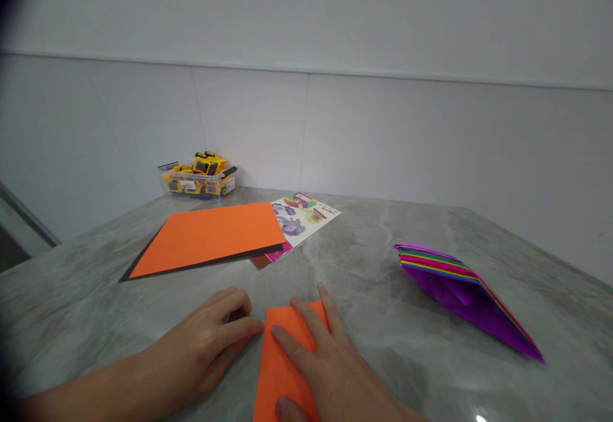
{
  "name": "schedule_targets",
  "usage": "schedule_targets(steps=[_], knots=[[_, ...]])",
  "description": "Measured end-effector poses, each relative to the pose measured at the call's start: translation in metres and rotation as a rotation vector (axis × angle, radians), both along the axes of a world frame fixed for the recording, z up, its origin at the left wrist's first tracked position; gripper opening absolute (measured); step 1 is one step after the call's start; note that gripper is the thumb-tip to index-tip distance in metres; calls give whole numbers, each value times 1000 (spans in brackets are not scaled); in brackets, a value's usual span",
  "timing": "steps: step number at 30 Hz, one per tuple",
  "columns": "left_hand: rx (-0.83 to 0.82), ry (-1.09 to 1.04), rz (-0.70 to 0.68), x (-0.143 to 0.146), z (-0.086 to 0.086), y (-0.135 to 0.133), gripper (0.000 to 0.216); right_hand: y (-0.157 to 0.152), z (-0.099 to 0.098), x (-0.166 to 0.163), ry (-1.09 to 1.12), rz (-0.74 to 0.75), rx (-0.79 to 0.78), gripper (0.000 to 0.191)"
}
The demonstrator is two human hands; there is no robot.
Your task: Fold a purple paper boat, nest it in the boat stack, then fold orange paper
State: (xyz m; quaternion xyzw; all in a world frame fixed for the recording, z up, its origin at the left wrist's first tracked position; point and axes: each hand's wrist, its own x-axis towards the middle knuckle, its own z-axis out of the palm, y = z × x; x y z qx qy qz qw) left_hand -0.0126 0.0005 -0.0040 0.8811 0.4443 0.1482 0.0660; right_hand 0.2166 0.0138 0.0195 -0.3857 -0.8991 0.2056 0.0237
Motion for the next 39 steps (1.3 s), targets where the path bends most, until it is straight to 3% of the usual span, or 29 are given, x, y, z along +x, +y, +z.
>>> schedule_targets(steps=[16, 24, 34, 39], knots=[[-22, -36, -34, -1, -1, 0, 26, -1, 3, -1, -48, -16, -34, 62], [-11, 70, -25, -6, 0, 3, 24, -3, 1, -1, -20, -7, -10, 61], [-65, -52, -25, -9, -3, 10, 49, -1, 1, -2, -32, -4, -31, 61], [-55, -146, -13, -8, -5, 8, 42, 0, 5, -4, -71, -10, -32, 62]])
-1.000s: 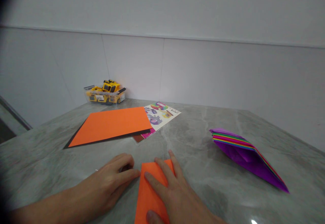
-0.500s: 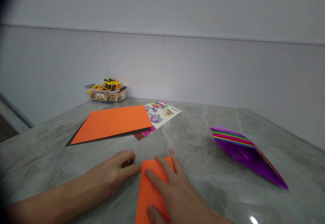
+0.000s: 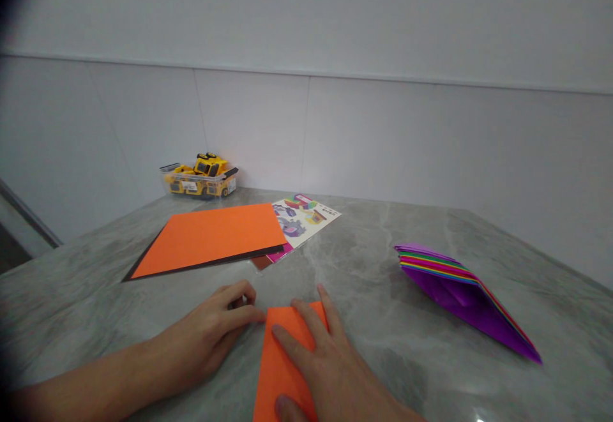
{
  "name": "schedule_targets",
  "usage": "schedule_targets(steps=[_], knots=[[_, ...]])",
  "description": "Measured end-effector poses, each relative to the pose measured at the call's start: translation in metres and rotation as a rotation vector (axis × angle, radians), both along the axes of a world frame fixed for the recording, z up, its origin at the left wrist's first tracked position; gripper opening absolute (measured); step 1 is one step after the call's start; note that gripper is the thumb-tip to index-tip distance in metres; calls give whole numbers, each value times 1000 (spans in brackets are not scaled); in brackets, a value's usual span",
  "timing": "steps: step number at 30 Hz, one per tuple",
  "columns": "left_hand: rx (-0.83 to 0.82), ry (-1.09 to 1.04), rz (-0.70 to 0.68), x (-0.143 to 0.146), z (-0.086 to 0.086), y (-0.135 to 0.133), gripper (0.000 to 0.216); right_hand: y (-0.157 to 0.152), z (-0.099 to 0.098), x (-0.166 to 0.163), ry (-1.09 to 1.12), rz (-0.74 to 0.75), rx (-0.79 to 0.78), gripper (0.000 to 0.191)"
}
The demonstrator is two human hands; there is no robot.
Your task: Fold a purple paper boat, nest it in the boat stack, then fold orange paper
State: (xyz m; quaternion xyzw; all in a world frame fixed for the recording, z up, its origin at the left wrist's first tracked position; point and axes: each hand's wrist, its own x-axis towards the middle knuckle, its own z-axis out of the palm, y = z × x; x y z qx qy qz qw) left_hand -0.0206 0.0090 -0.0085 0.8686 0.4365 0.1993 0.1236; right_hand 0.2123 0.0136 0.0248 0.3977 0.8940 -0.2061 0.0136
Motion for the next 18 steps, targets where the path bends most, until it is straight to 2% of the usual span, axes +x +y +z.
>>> schedule_targets(steps=[5, 14, 18], knots=[[-34, -24, 63, 3, -2, -2, 33, 0, -1, 0, 4, 9, 2, 62], [33, 3, 129, 4, 2, -2, 34, 1, -3, 2, 27, 10, 27, 61], [-28, -15, 147, 2, 0, -1, 35, -1, -3, 1, 23, 5, 14, 62]])
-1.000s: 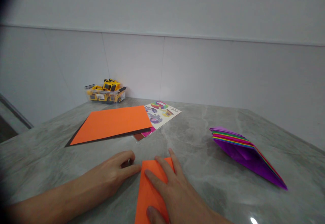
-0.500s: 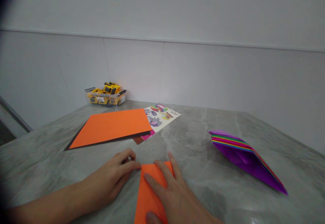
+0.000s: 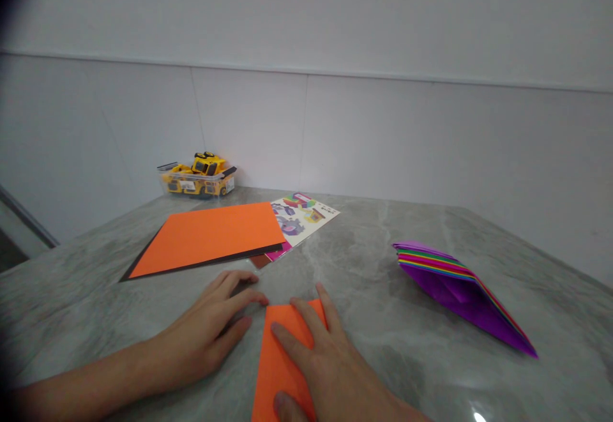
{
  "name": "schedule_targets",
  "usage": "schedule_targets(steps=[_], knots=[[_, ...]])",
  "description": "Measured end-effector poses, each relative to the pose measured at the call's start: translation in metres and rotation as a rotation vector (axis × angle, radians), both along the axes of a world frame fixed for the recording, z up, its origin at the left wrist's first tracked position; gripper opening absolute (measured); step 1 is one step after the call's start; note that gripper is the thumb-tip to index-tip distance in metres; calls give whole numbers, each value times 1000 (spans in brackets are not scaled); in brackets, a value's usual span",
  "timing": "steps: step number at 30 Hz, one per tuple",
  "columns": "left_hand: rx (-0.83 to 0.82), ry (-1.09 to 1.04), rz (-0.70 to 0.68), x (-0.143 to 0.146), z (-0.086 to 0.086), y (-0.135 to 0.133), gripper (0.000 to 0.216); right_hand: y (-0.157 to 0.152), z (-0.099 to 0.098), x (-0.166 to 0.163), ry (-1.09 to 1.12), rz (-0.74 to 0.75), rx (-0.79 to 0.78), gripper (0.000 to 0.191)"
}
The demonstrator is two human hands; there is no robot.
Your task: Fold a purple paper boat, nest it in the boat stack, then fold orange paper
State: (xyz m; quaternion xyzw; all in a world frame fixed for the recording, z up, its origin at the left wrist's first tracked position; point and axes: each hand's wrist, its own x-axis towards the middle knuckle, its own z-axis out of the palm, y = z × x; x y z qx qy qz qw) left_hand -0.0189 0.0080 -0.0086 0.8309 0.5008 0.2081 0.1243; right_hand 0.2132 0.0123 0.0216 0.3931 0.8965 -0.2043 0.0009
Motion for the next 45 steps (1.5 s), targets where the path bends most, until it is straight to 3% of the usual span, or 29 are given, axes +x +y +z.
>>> schedule_targets(steps=[6, 12, 18, 26, 45], knots=[[-43, 0, -37, 3, 10, -6, 51, -6, 2, 2, 24, -25, -24, 62], [-39, -63, -138, 10, 18, -12, 44, -7, 3, 3, 45, -20, -18, 63], [-66, 48, 30, 5, 5, -12, 67, -5, 1, 3, 45, -23, -1, 62], [-148, 110, 217, 13, -5, -4, 64, -5, 5, 1, 2, -24, -30, 62], [-240, 120, 228, 19, 10, -3, 50, -1, -7, 2, 15, -7, 1, 62]])
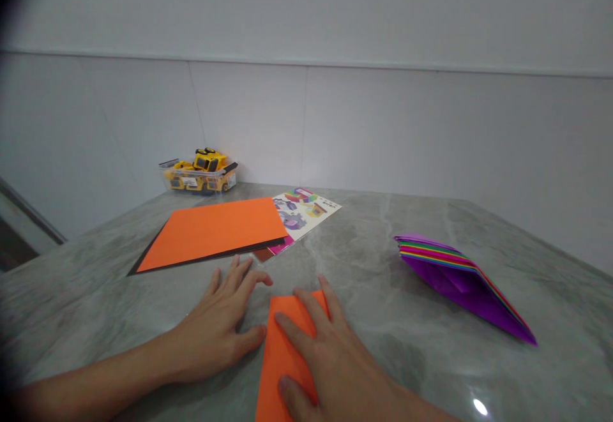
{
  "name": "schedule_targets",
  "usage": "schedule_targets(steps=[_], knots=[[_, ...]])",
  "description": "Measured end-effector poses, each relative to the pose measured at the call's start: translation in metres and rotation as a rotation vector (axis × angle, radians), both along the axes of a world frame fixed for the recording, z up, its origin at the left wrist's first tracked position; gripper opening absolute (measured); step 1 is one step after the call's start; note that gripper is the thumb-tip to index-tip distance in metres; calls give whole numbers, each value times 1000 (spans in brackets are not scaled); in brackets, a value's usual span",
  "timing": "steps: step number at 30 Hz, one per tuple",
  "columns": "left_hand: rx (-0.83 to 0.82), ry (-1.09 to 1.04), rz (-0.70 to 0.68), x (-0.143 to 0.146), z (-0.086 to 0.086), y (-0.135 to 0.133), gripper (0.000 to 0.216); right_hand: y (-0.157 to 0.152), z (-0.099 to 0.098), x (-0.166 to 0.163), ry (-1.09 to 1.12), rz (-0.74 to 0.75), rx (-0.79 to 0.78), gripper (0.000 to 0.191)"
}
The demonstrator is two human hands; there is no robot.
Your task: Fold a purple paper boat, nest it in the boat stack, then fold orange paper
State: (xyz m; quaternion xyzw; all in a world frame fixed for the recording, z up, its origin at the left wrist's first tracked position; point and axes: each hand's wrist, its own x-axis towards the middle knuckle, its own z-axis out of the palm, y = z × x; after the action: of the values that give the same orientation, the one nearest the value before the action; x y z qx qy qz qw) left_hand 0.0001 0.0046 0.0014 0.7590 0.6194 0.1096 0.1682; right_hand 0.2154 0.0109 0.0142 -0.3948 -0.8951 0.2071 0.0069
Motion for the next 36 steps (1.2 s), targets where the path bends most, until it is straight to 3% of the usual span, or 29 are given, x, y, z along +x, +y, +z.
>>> schedule_targets(steps=[9, 15, 17, 22, 30, 36], knots=[[8, 19, -40, -2, -1, -1, 41, 1, 0, 0, 15, 4, 6, 62], [71, 38, -132, 3, 10, -14, 36, 2, 2, -1, -25, 16, 1, 63], [59, 45, -166, 4, 13, -17, 45, 1, 1, -1, -18, 18, 17, 62], [76, 82, -287, 7, 15, -19, 97, -1, -3, 1, 12, 44, 73, 64], [29, 107, -343, 12, 20, -18, 108, 0, -11, 2, 40, 112, 108, 66], [-49, 212, -250, 27, 29, -20, 108, -2, -10, 4, 104, 104, 92, 73]])
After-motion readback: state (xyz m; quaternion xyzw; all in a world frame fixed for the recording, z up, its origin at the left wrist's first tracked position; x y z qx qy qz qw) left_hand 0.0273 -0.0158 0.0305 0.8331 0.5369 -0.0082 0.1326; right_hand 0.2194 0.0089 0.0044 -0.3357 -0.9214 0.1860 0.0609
